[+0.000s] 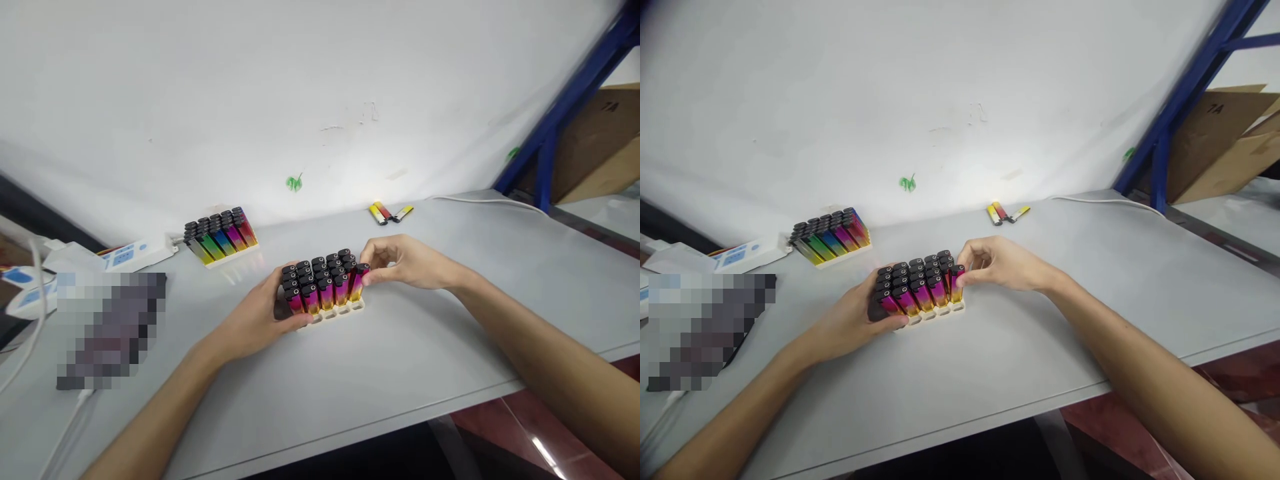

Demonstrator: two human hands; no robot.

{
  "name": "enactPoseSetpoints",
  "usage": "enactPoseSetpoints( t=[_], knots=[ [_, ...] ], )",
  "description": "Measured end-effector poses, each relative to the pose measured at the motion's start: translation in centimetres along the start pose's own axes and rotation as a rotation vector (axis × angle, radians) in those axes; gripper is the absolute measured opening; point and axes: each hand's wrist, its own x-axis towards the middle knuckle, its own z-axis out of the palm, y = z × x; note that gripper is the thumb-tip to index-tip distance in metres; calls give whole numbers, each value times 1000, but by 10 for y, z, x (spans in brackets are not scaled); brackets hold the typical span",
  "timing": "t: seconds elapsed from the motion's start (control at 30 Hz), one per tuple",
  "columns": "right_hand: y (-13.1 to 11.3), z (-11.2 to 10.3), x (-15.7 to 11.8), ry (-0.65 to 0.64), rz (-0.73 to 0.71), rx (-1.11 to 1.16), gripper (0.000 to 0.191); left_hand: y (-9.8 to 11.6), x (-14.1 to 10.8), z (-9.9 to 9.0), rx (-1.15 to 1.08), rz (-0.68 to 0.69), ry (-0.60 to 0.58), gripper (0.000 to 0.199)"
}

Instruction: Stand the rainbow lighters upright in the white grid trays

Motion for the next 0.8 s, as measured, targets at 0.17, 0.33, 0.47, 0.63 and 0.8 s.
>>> enactPoseSetpoints(
  t=[0.17,0.33,0.47,0.63,0.8],
  knots=[
    [1,6,-1,-18,8,-58,29,-1,1,0,15,13,25,79],
    [6,-6,1,-20,22,-117,37,-2,1,0,-1,9,15,79],
    [28,-30,10,380,116,-461,50,-2,0,0,-19,-9,0,78],
    [72,-58,23,555,247,-976,50,-2,-1,-1,-35,7,2,78],
    [82,-63,24,538,337,-1003,53,-6,0,0,-15,11,-6,83]
  ],
)
